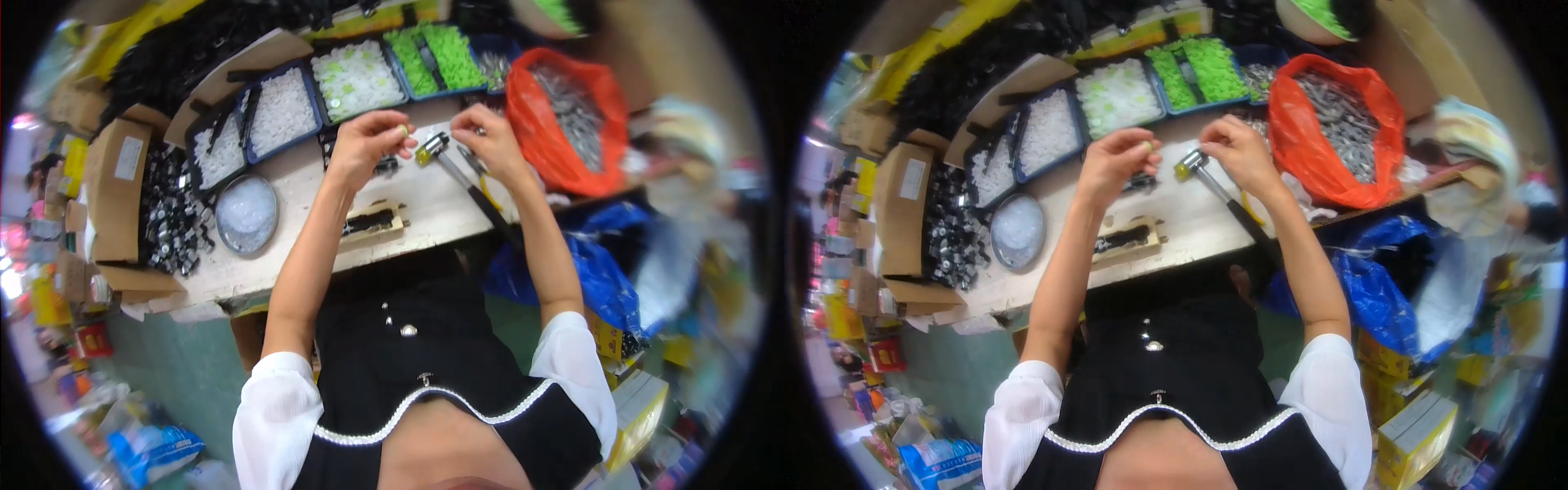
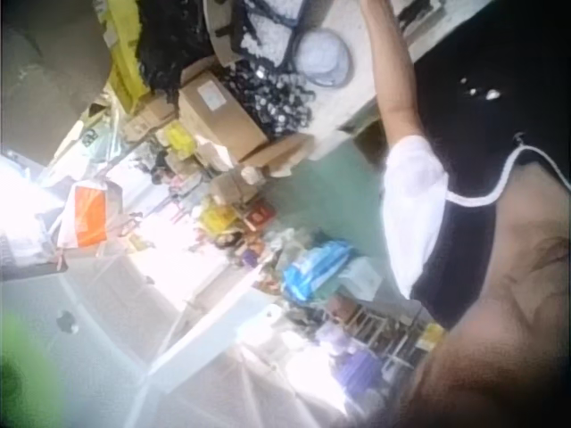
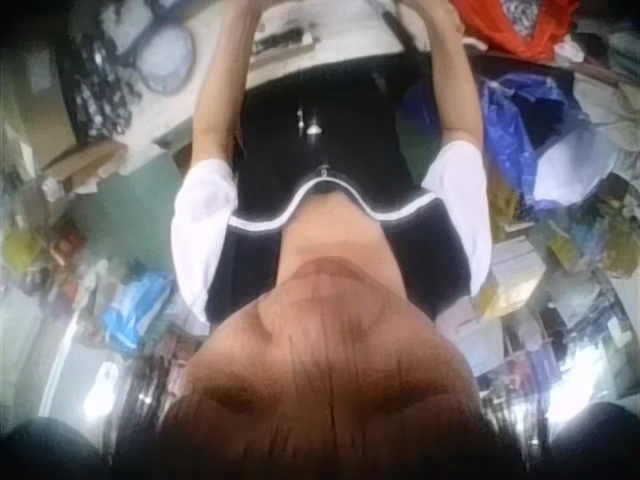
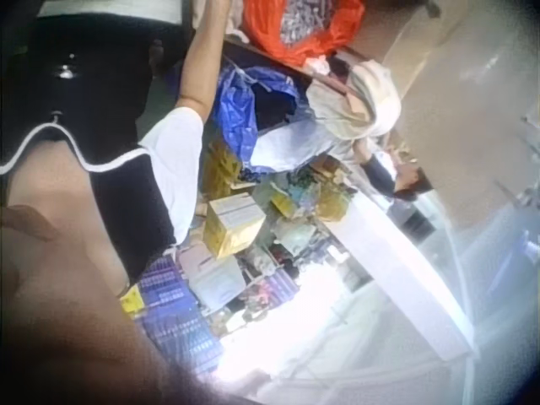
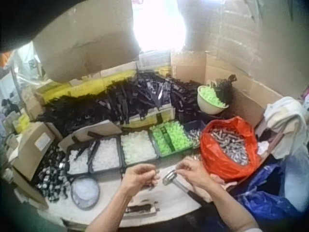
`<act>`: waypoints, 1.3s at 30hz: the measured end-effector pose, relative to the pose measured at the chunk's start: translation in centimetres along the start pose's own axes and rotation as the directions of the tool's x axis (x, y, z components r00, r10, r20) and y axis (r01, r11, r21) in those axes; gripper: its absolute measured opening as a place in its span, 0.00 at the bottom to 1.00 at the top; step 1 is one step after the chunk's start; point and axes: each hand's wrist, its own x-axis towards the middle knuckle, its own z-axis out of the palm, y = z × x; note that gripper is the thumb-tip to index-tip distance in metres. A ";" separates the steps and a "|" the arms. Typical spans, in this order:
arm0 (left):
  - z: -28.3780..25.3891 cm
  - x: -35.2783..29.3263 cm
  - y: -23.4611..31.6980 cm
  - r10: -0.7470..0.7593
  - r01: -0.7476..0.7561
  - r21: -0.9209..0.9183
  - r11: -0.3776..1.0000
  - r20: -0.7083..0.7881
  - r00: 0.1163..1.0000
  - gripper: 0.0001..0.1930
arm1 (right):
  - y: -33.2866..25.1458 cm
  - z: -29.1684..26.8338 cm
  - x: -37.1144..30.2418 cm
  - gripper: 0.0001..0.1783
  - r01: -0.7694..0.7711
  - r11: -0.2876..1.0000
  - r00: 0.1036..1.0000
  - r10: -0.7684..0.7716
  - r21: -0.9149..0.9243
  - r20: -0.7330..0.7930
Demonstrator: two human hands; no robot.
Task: The person assembles small lock mechanisms at a cluttered workbench. They pick up metal components and plastic inserts, place them into a wooden jig, and use a hammer to secure the parts. The person repeatedly handles individual units, moving them from trays to the jig and then to a finished pile.
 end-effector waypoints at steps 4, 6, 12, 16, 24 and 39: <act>-1.5 -5.3 -2.0 0.123 -0.075 -0.378 0.923 0.105 0.987 0.07 | -4.5 3.7 -0.9 0.02 0.088 0.976 0.974 -0.126 0.198 0.189; -1.9 -6.9 -2.5 0.140 -0.074 -0.468 0.880 0.106 0.984 0.07 | -5.5 5.2 -1.1 0.02 0.120 0.969 0.955 -0.173 0.218 0.243; -2.9 -9.4 -2.9 0.171 -0.118 -0.512 0.851 0.057 0.984 0.07 | -6.0 7.8 -1.3 0.01 0.119 0.966 0.929 -0.189 0.228 0.317; -3.1 -9.8 -3.0 0.178 -0.129 -0.517 0.846 0.047 0.983 0.06 | -5.9 8.3 -1.3 0.01 0.118 0.961 0.916 -0.203 0.251 0.347; -3.6 -10.3 -3.0 0.217 -0.155 -0.506 0.849 0.065 0.974 0.06 | -6.8 8.3 -1.5 0.01 0.089 0.975 0.906 -0.165 0.206 0.391; -2.7 -12.7 -1.8 0.324 -0.322 0.037 0.946 -0.141 0.936 0.10 | -6.5 10.1 -2.5 0.03 0.017 0.947 0.902 -0.153 0.321 0.403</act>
